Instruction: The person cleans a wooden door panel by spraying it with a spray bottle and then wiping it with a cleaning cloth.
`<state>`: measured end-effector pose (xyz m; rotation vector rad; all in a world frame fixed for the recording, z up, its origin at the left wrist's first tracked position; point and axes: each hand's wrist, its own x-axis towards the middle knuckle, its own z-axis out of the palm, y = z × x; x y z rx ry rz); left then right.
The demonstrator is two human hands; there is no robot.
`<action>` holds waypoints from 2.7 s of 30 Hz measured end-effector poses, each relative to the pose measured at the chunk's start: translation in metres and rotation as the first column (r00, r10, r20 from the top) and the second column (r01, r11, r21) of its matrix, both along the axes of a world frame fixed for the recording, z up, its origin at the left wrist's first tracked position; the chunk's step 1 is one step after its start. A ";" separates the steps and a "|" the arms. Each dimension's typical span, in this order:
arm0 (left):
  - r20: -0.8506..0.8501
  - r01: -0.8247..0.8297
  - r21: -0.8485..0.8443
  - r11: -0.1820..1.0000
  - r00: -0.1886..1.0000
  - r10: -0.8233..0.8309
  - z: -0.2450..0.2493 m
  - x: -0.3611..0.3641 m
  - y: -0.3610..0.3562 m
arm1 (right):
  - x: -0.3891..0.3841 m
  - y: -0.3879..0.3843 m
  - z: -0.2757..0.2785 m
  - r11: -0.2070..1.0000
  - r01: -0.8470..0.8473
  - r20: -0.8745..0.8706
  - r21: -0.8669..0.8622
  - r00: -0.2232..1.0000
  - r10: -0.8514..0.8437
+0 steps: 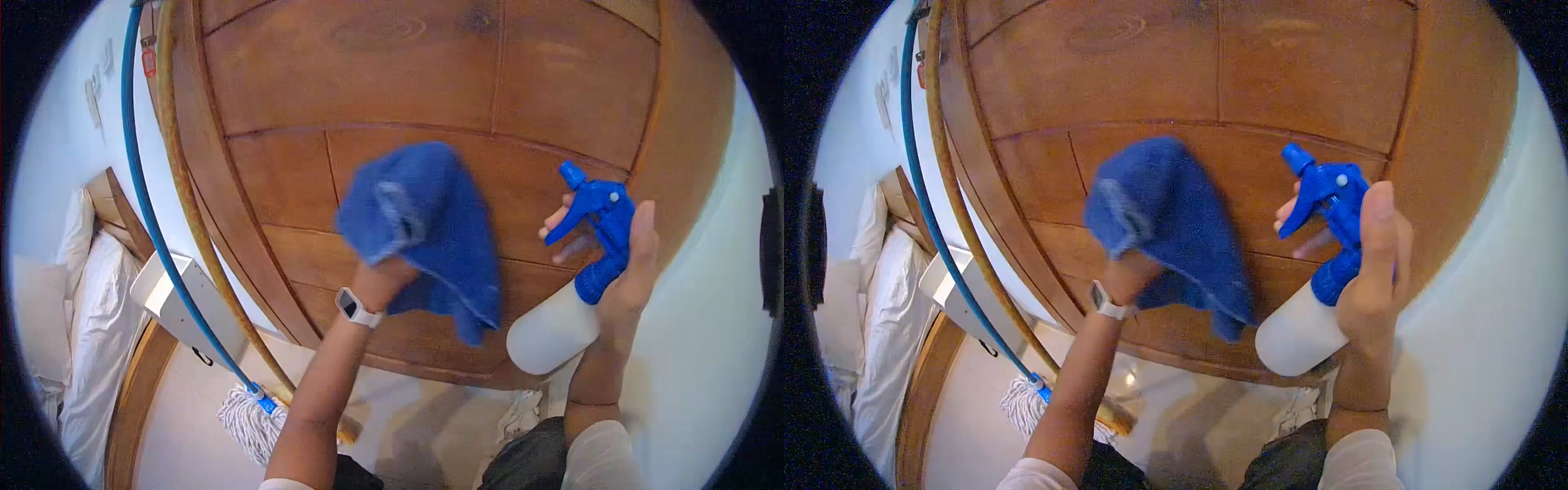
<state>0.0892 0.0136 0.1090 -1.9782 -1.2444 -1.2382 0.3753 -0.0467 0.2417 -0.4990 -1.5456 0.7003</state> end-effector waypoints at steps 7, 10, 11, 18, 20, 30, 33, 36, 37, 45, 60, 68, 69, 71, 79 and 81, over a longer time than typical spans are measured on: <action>0.317 -0.191 -0.140 0.972 0.921 0.227 -0.051 -0.146 0.032 | -0.019 0.004 0.006 0.976 -0.178 0.029 -0.122 0.983 0.183; 0.443 -0.165 -0.189 0.968 0.865 0.234 -0.072 -0.173 0.045 | -0.028 0.018 0.021 0.967 -0.188 0.069 -0.173 0.977 0.202; 0.475 -0.146 -0.199 0.969 0.851 0.225 -0.078 -0.176 0.049 | -0.031 0.023 0.024 0.965 -0.183 0.088 -0.190 0.975 0.202; 0.643 -0.022 -0.155 0.988 0.757 0.118 -0.108 -0.182 0.078 | -0.043 0.024 0.028 0.958 -0.157 0.099 -0.241 0.978 0.185; 0.678 0.011 -0.125 0.992 0.731 0.078 -0.115 -0.181 0.084 | -0.045 0.023 0.026 0.958 -0.153 0.088 -0.244 0.980 0.179; 0.787 0.191 0.007 0.982 0.604 -0.123 -0.162 -0.150 0.105 | -0.065 0.022 0.017 0.955 -0.179 0.128 -0.236 0.969 0.213; 0.793 0.243 0.029 0.970 0.585 -0.171 -0.174 -0.130 0.115 | -0.077 0.021 0.016 0.956 -0.176 0.129 -0.233 0.969 0.210; 0.790 0.273 0.038 0.961 0.581 -0.196 -0.180 -0.117 0.122 | -0.086 0.017 0.016 0.957 -0.173 0.122 -0.232 0.971 0.205; 0.788 0.281 0.040 0.959 0.581 -0.203 -0.182 -0.114 0.125 | -0.088 0.015 0.015 0.958 -0.170 0.120 -0.229 0.972 0.201; 0.789 0.336 0.042 0.941 0.566 -0.237 -0.196 -0.111 0.138 | -0.099 0.018 0.019 0.961 -0.173 0.166 -0.216 0.963 0.210; 0.826 0.736 0.459 0.498 -0.148 -0.544 -0.234 -0.146 0.153 | -0.102 0.018 0.024 0.975 -0.092 0.239 -0.204 0.961 0.141; 0.811 0.588 0.472 0.657 0.002 -0.584 -0.172 -0.067 0.132 | -0.110 0.017 0.020 0.982 -0.031 0.224 -0.189 0.972 0.074; 0.839 0.510 0.450 0.733 0.040 -0.543 -0.181 -0.073 0.142 | -0.109 0.017 0.022 0.981 -0.027 0.231 -0.192 0.970 0.072; 0.859 0.493 0.384 0.781 0.119 -0.498 -0.195 -0.112 0.143 | -0.108 0.016 0.025 0.979 -0.039 0.240 -0.202 0.967 0.088; 0.869 0.536 0.202 0.819 0.287 -0.402 -0.196 -0.095 0.154 | -0.105 0.017 0.031 0.967 -0.131 0.222 -0.218 0.958 0.180; 0.863 0.517 0.182 0.837 0.323 -0.388 -0.187 -0.084 0.151 | -0.105 0.018 0.029 0.969 -0.129 0.222 -0.209 0.959 0.175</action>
